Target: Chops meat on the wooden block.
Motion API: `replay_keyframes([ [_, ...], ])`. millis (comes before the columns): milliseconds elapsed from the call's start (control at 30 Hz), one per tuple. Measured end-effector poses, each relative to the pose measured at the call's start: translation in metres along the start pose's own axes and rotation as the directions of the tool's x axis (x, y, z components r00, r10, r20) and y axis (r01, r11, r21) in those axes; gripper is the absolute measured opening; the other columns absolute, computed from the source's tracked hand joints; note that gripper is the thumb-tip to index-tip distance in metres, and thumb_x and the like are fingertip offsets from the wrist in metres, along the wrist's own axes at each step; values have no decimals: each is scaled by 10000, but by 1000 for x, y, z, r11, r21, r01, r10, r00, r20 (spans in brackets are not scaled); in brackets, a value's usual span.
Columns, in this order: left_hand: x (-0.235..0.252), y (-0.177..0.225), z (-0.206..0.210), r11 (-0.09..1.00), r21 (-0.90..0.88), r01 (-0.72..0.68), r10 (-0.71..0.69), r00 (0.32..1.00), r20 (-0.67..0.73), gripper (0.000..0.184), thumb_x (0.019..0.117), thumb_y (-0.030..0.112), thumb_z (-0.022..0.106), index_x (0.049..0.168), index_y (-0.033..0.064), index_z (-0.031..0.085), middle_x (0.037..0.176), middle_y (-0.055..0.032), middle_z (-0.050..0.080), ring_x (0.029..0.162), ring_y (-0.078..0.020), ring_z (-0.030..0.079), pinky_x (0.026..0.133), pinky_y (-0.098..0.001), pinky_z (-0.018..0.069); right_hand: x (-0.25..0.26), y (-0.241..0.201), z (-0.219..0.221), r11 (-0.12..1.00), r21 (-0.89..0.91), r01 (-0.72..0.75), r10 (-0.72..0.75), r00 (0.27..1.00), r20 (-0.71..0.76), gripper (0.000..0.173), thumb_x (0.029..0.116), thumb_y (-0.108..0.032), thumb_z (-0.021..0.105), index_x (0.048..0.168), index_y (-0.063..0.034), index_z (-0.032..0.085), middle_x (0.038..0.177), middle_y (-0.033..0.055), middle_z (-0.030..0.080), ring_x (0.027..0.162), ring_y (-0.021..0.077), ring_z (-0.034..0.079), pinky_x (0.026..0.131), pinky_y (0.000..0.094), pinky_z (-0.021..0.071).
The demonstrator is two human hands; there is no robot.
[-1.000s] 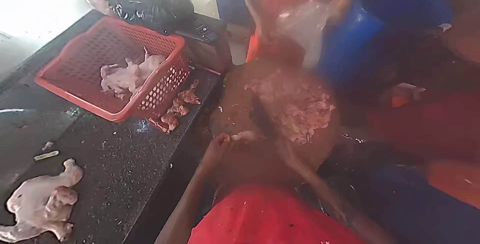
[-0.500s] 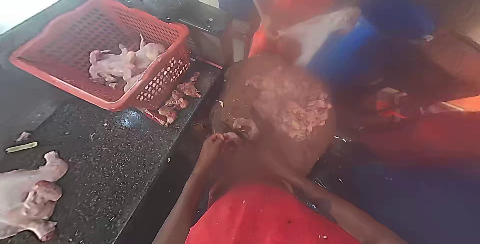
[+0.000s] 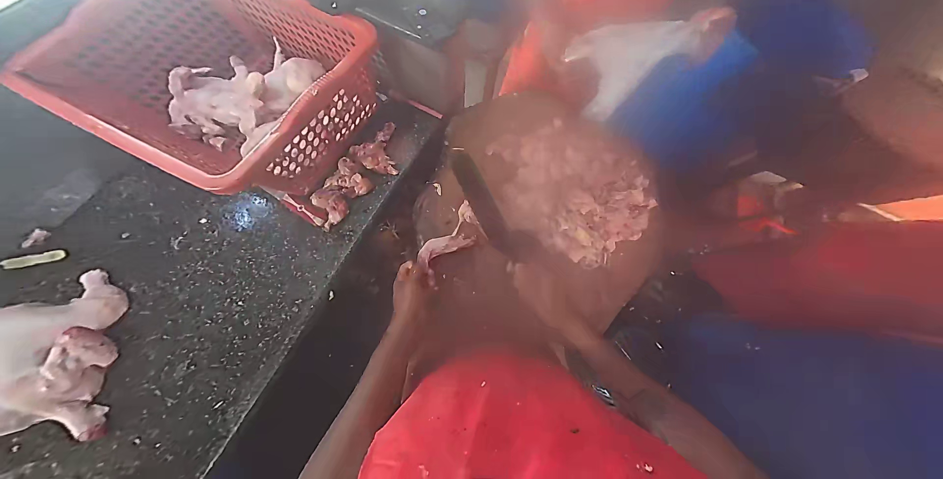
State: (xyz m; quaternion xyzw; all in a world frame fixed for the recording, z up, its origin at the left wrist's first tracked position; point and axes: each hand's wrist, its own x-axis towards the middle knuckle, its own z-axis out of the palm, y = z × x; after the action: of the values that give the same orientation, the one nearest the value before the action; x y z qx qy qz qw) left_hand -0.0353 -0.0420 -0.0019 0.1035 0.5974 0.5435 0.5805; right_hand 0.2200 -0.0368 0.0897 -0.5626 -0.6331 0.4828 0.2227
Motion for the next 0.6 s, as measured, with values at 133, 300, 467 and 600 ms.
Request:
replay_keyframes([
  [133,-4,23,-33,947,270,-176,153,983,106,139,1062,165,468,1013,42,512,688,-10,562,525,-111,523,496,-289,489,22,14,1,923,-342,-174,263,936,234,564,1094,-504,374,1263,-8,583,1010,191,649,921,317,652,859,534,524],
  [300,-46,100,-36,664,630,-403,161,899,406,85,944,161,595,974,83,579,804,14,616,658,-78,582,612,-284,508,-7,56,2,921,-29,-389,375,861,345,496,1121,-435,299,1221,-37,577,817,53,535,634,152,514,597,343,482],
  [467,-62,82,-4,970,107,-219,172,925,339,92,1024,152,465,959,100,503,709,8,588,572,-93,563,538,-261,502,-20,58,-11,923,-53,-382,385,913,131,512,1117,-439,304,1210,-40,611,800,71,559,673,192,543,660,415,504],
  [600,-46,13,11,998,55,19,-29,979,201,194,1110,166,367,1148,24,493,852,-74,678,643,-150,640,615,-316,575,-21,-12,-39,1000,-4,-21,21,999,-31,473,1099,-397,338,1241,-28,597,769,13,541,625,117,526,601,324,504],
])
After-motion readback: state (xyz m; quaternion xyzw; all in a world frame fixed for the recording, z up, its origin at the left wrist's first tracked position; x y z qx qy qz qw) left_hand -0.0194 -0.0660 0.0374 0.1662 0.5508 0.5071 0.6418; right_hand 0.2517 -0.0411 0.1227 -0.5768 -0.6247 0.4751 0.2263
